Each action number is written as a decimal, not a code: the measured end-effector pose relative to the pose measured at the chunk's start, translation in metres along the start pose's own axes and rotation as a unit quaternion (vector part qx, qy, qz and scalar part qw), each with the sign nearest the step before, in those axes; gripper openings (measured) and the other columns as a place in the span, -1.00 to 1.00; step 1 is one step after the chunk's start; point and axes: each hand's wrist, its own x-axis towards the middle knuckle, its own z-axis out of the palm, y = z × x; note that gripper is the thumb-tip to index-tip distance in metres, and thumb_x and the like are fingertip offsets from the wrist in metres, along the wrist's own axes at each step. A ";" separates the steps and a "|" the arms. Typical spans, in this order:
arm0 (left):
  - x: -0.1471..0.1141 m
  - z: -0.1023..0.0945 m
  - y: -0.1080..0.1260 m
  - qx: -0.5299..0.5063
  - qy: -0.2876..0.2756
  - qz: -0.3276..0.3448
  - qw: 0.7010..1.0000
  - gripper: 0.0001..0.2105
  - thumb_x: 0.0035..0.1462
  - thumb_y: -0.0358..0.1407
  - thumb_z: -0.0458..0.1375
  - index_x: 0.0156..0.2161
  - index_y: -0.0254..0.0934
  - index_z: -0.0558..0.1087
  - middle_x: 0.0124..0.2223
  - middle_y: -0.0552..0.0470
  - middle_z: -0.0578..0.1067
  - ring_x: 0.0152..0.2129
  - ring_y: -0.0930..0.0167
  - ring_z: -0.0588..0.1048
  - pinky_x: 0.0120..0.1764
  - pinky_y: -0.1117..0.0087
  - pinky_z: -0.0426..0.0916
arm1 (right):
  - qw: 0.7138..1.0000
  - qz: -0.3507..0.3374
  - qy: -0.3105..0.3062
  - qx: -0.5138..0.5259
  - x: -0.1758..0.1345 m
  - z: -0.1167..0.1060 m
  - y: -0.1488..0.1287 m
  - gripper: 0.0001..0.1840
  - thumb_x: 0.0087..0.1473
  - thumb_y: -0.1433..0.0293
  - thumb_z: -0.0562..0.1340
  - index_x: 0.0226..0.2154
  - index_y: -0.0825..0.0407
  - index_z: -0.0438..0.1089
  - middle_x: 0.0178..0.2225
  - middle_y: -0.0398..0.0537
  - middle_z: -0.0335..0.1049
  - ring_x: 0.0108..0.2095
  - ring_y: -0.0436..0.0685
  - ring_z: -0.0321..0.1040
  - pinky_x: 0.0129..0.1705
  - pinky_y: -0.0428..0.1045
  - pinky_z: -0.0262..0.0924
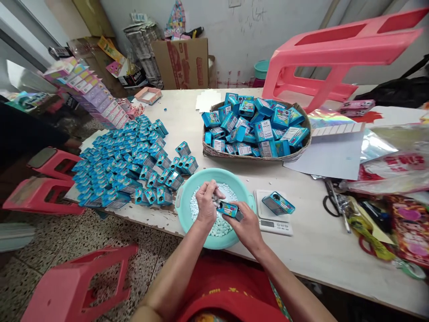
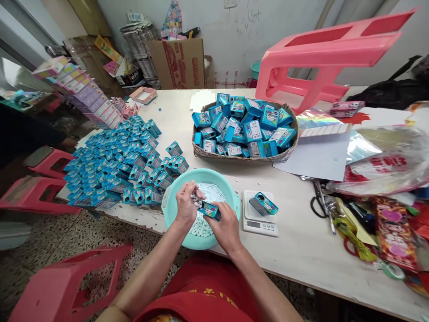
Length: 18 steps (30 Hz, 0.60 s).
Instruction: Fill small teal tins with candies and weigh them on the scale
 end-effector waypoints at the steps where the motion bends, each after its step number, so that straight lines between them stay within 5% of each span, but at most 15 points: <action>1: -0.001 0.000 0.000 -0.005 0.001 -0.004 1.000 -0.73 0.09 -0.13 0.14 -0.47 -0.31 0.32 -0.65 0.13 0.33 -0.67 0.50 0.37 -0.48 0.49 0.24 | 1.000 0.003 0.003 0.003 0.000 0.001 0.000 -0.67 -0.03 0.30 0.34 -0.17 -0.05 0.35 -0.23 -0.08 0.38 -0.18 0.19 0.31 -0.12 0.07 0.18; 8: 0.001 -0.001 0.009 -0.066 -0.019 -0.051 0.996 -0.73 0.08 -0.11 0.13 -0.41 -0.32 0.36 -0.62 0.11 0.35 -0.63 0.44 0.42 -0.40 0.39 0.34 | 0.998 0.037 0.008 0.057 0.003 0.004 0.003 -0.66 -0.09 0.34 0.37 -0.20 -0.04 0.37 -0.23 -0.11 0.38 -0.16 0.16 0.31 -0.10 0.05 0.18; 11: 0.015 -0.024 0.007 -0.040 0.020 -0.027 0.999 -0.72 0.06 -0.08 0.12 -0.40 -0.29 0.35 -0.61 0.14 0.32 -0.64 0.46 0.39 -0.39 0.36 0.36 | 0.994 0.033 0.024 0.103 0.000 -0.007 0.004 -0.66 -0.09 0.33 0.38 -0.20 -0.05 0.37 -0.22 -0.12 0.38 -0.15 0.15 0.31 -0.08 0.04 0.18; 13: 0.025 -0.046 -0.007 0.084 0.017 -0.007 0.996 -0.73 0.07 -0.07 0.09 -0.40 -0.27 0.35 -0.58 0.11 0.35 -0.60 0.44 0.39 -0.39 0.35 0.36 | 0.991 0.023 0.047 0.122 -0.001 -0.016 0.009 -0.65 -0.07 0.32 0.37 -0.18 -0.06 0.37 -0.20 -0.11 0.37 -0.14 0.14 0.31 -0.06 0.03 0.17; 15: 0.029 -0.064 -0.033 0.327 -0.082 0.029 0.941 -0.74 0.13 -0.12 0.02 -0.39 -0.27 0.38 -0.46 0.02 0.44 -0.47 0.37 0.44 -0.30 0.30 0.35 | 0.989 0.015 0.074 0.125 -0.002 -0.019 0.017 -0.64 -0.07 0.32 0.37 -0.17 -0.06 0.36 -0.19 -0.10 0.36 -0.14 0.13 0.31 -0.06 0.03 0.18; 18: 0.019 -0.074 -0.078 0.582 -0.290 0.082 0.755 -0.77 0.15 -0.20 0.01 -0.26 -0.25 0.46 -0.18 -0.09 0.50 -0.20 0.26 0.42 -0.09 0.22 0.28 | 0.986 0.009 0.116 0.121 0.001 -0.009 0.035 -0.65 -0.05 0.32 0.36 -0.16 -0.04 0.35 -0.21 -0.09 0.35 -0.15 0.12 0.31 -0.06 0.03 0.19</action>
